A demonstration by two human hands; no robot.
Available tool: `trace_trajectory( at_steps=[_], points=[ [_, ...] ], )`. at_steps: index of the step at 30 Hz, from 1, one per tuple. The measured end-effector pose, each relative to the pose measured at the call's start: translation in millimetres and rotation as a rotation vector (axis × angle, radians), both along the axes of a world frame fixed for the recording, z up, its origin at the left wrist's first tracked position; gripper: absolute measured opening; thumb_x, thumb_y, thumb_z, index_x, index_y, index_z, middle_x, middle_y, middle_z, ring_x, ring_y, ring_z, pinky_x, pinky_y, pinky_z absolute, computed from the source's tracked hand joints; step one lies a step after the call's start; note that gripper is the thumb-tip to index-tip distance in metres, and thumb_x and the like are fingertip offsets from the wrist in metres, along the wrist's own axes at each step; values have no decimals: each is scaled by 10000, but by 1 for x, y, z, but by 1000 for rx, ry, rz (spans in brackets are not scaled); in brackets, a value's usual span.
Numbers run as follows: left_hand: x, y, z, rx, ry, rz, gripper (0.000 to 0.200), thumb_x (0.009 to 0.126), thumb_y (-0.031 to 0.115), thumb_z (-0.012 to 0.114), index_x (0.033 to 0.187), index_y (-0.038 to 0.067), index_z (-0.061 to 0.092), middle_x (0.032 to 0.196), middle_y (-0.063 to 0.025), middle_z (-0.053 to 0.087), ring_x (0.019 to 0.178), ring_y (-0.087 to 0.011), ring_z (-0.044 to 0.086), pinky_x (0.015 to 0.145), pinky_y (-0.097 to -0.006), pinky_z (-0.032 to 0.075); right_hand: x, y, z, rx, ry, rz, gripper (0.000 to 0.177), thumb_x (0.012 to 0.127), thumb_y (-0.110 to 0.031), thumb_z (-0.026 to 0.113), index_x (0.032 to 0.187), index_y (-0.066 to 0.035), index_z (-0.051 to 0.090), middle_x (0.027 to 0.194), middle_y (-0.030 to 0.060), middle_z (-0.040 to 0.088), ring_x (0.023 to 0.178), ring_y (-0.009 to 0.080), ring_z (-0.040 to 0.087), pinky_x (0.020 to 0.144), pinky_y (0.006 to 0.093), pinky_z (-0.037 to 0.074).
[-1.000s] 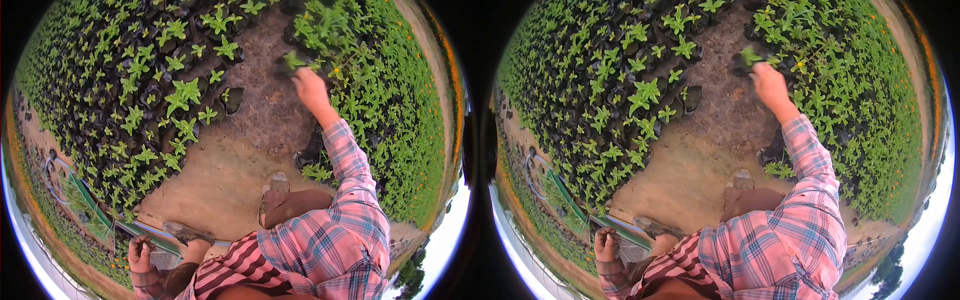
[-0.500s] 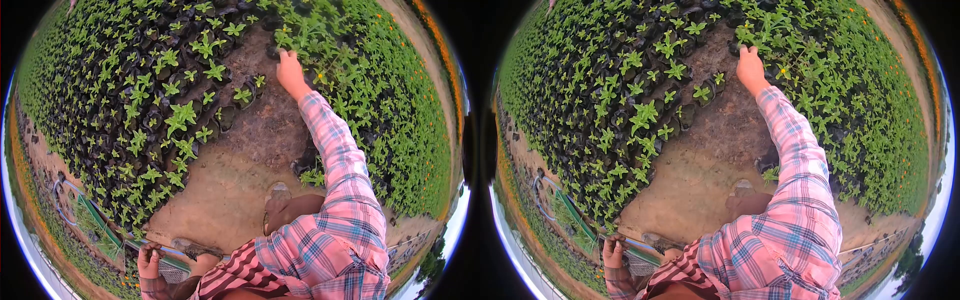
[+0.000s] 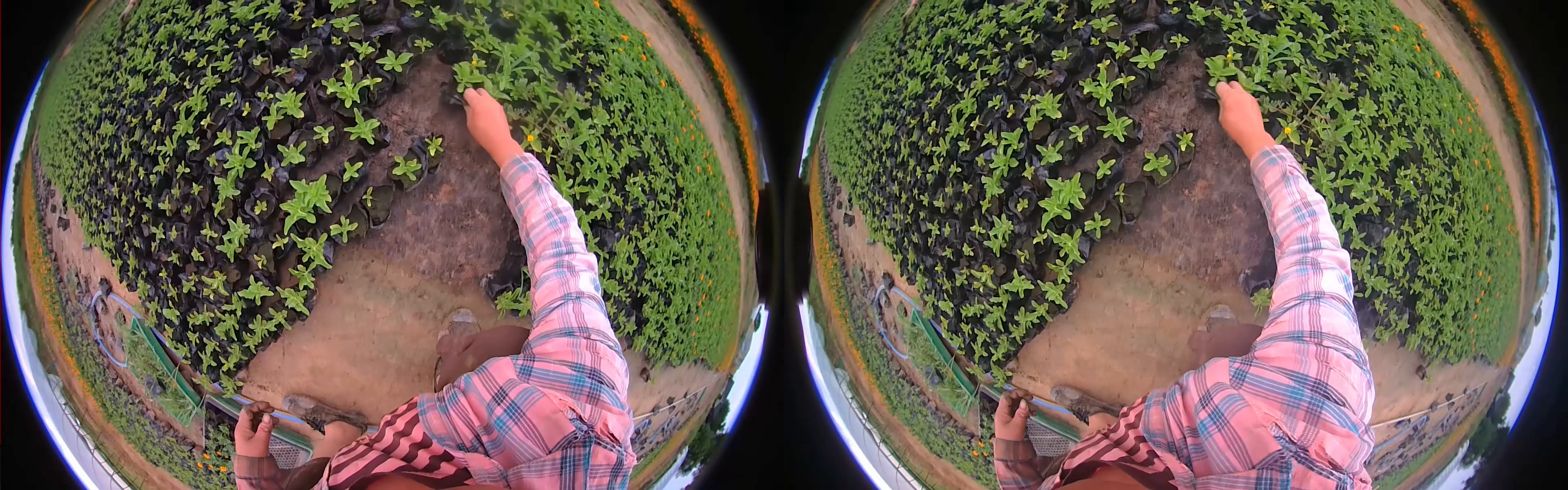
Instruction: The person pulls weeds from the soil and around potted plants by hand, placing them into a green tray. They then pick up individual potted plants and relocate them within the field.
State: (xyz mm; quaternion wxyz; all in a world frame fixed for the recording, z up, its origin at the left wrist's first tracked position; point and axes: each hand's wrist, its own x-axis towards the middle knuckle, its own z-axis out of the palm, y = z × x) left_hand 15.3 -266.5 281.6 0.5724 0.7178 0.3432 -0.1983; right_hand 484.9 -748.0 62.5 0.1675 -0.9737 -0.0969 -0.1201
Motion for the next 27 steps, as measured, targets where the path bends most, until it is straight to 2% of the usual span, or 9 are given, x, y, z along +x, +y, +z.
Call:
trace_trajectory(
  at_steps=[3, 6, 9, 10, 12, 14, 16, 21, 27],
  points=[
    [6, 1, -4, 14, 23, -5, 295, 867, 217, 638, 1037, 41, 473, 976, -86, 577, 742, -160, 562, 643, -275, 460, -1, 23, 27, 84, -65, 200, 197, 732, 34, 492, 904, -61, 514, 867, 162, 545, 813, 375, 577, 680, 447, 481],
    [15, -2, -2, -1, 85, -8, 255, 877, 122, 597, 1085, -5, 520, 981, -72, 579, 799, -126, 560, 749, -267, 470, 8, 47, 18, 18, -122, 432, 202, 730, 25, 509, 909, -68, 525, 885, 139, 538, 792, 343, 588, 668, 420, 494],
    [16, 1, -6, 58, 148, -53, 262, 874, 119, 601, 1090, -7, 523, 956, -66, 581, 803, -122, 555, 745, -266, 471, 6, 54, -5, -102, 39, 548, 176, 756, -36, 539, 918, -98, 566, 904, 123, 544, 817, 325, 585, 707, 399, 500],
    [14, 6, -8, 83, 154, -119, 305, 870, 174, 620, 1097, -1, 514, 971, -73, 567, 799, -133, 561, 732, -276, 489, 3, 54, -4, -97, 39, 544, 176, 756, -36, 539, 918, -98, 566, 904, 123, 544, 817, 325, 585, 707, 399, 500],
    [11, 11, -11, 108, 166, -182, 352, 866, 228, 639, 1105, 6, 505, 987, -79, 552, 796, -144, 567, 720, -286, 507, -1, 45, 0, 306, -137, 216, 180, 784, -55, 525, 942, -108, 593, 942, 118, 560, 849, 332, 582, 746, 401, 497],
    [14, 11, -13, 116, 150, -178, 363, 862, 232, 645, 1103, 1, 503, 956, -71, 556, 807, -149, 571, 721, -286, 511, 9, 24, 1, 283, -210, -57, 202, 795, -71, 541, 987, -83, 602, 982, 167, 558, 862, 360, 581, 767, 419, 494],
    [16, 9, -16, 95, 171, -160, 360, 861, 231, 646, 1099, -1, 506, 944, -71, 561, 814, -151, 573, 723, -287, 513, 18, 5, -1, 181, -137, -280, 259, 789, -61, 555, 1047, -37, 562, 991, 233, 533, 849, 401, 588, 743, 453, 495],
    [17, 8, -23, 131, 202, -225, 359, 860, 232, 648, 1091, -7, 513, 920, -74, 573, 812, -149, 579, 718, -285, 510, 39, -13, -18, 16, 29, -155, 171, 798, -58, 547, 965, -28, 533, 940, 232, 554, 816, 422, 589, 718, 484, 484],
    [18, 7, -20, 181, 200, -242, 361, 865, 227, 643, 1098, -14, 511, 920, -81, 577, 794, -143, 585, 713, -278, 501, 31, -27, -24, 154, -38, -72, 126, 805, -94, 576, 900, -44, 510, 891, 182, 576, 819, 401, 578, 708, 476, 463]
  ],
)
